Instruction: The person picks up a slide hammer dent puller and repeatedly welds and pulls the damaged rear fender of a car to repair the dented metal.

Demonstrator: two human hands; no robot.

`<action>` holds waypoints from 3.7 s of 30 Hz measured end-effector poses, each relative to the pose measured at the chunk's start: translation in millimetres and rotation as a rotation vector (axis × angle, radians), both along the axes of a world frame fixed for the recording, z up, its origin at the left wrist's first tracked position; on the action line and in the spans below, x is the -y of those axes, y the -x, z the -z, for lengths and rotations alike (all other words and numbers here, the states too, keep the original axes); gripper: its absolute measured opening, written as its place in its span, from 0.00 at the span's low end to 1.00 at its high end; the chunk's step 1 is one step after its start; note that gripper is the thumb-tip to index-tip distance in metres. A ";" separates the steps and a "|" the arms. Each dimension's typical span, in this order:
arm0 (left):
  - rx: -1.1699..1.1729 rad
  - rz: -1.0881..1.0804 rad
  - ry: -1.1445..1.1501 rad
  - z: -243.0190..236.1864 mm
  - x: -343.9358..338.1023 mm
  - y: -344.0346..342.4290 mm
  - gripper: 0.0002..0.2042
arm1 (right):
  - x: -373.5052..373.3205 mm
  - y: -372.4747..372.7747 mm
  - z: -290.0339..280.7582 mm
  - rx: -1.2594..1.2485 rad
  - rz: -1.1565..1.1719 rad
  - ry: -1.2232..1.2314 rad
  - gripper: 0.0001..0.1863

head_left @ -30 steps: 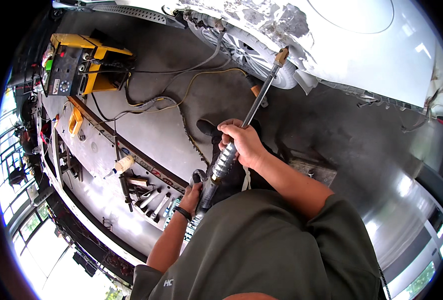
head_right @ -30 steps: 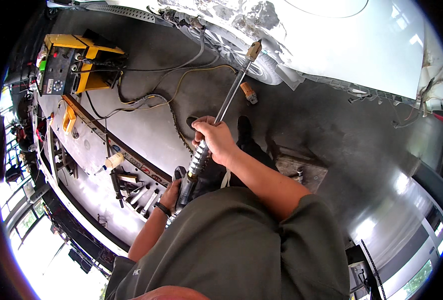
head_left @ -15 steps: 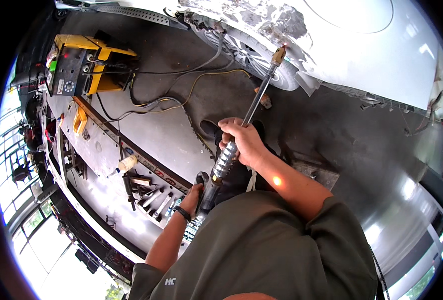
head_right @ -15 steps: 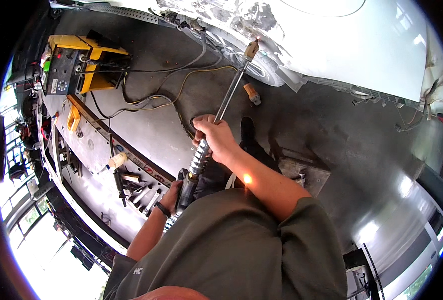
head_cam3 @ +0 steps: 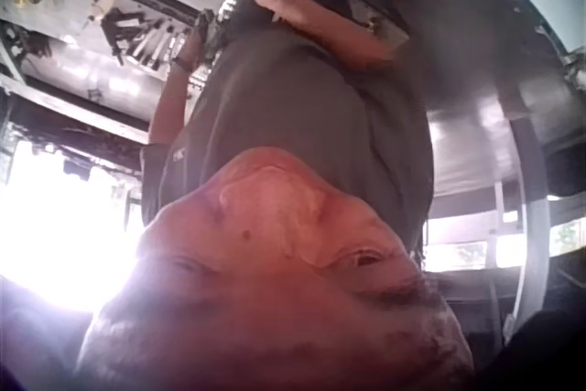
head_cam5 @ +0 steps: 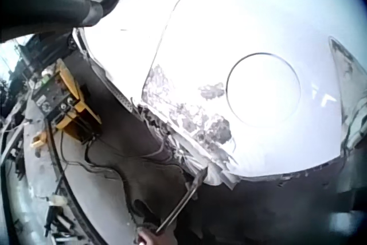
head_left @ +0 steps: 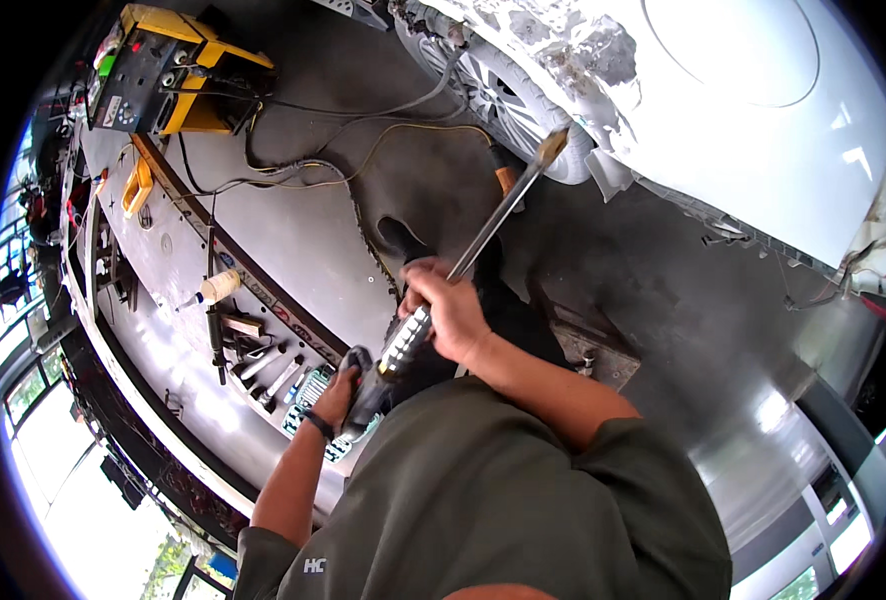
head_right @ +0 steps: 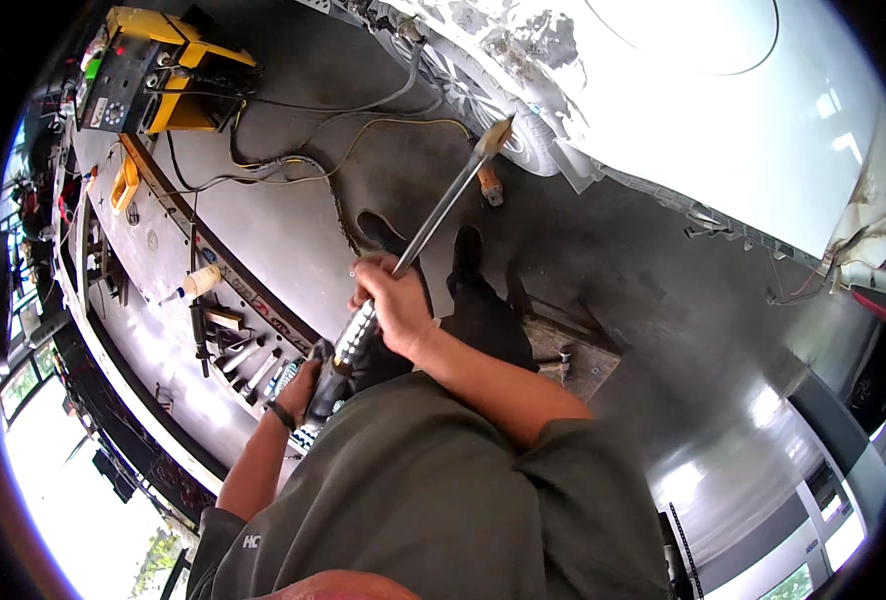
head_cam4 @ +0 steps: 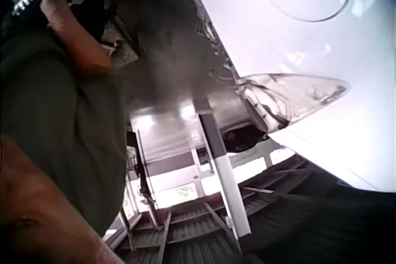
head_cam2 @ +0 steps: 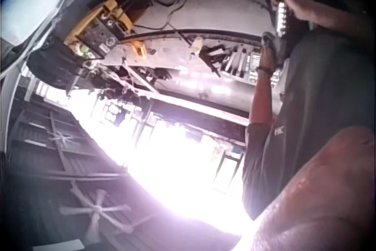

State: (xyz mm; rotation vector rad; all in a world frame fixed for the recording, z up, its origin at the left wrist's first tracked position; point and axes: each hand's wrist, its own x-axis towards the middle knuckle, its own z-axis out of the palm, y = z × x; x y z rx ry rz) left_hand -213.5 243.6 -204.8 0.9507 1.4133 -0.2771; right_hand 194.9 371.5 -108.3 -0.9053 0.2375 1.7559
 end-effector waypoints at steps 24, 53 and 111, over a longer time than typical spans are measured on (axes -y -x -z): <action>-0.180 0.217 0.028 -54.8 -94.2 -145.6 0.27 | -30.9 -50.7 14.1 0.121 -0.016 0.197 0.05; -0.211 -0.056 -0.164 -77.6 -6.7 -118.0 0.27 | 24.8 -29.5 19.3 -0.018 -0.078 0.121 0.07; 0.018 -0.376 0.326 -44.6 -44.2 -134.9 0.20 | -6.2 -66.0 19.4 0.014 0.037 0.040 0.04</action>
